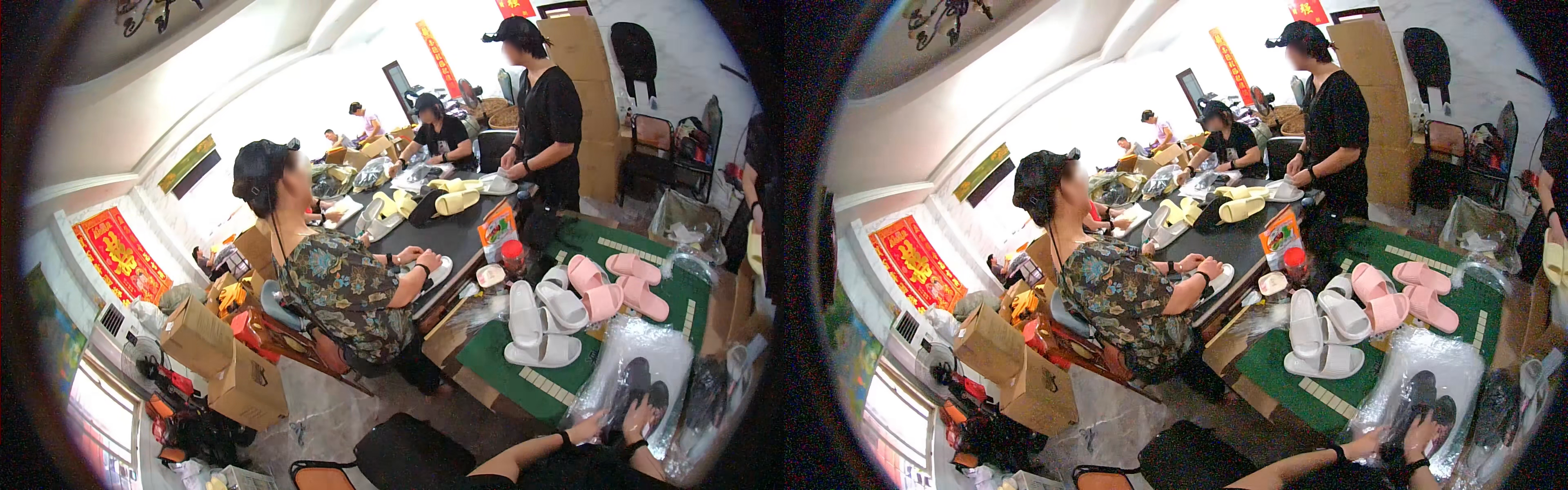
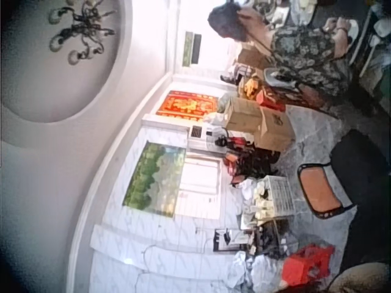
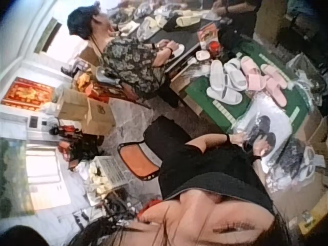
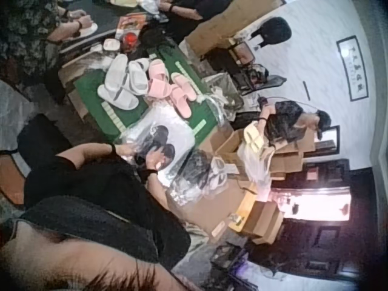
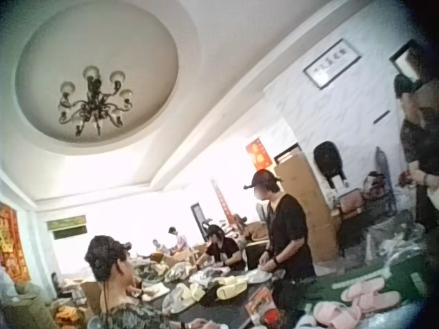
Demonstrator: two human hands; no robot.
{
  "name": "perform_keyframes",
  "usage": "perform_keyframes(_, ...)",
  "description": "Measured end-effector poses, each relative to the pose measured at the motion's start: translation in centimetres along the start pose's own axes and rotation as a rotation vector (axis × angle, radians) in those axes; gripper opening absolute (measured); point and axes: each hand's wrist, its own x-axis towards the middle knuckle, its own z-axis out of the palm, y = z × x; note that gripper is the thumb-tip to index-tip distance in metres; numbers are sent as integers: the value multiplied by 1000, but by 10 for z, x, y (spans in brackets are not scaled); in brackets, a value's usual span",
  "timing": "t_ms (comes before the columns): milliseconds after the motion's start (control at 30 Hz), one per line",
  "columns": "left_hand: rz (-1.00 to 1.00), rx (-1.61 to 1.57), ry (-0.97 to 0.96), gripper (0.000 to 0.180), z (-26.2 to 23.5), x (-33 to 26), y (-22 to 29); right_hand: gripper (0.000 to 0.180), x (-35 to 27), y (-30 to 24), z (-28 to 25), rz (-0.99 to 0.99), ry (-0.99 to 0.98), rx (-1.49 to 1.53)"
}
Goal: Pack manufactured slippers into plastic bags and shipping sacks.
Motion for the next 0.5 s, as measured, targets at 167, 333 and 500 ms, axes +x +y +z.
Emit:
perform_keyframes(167,-108,-92,38,65,28,-19,38,44,21,-8,-9,9,58,13)
perform_keyframes(333,-16,-109,32,60,4,4,10,62,42,12,18,-245,-76,140)
perform_keyframes(500,-40,-258,134,47,-25,17,-5,87,-1,29,-2,-266,-402,86)
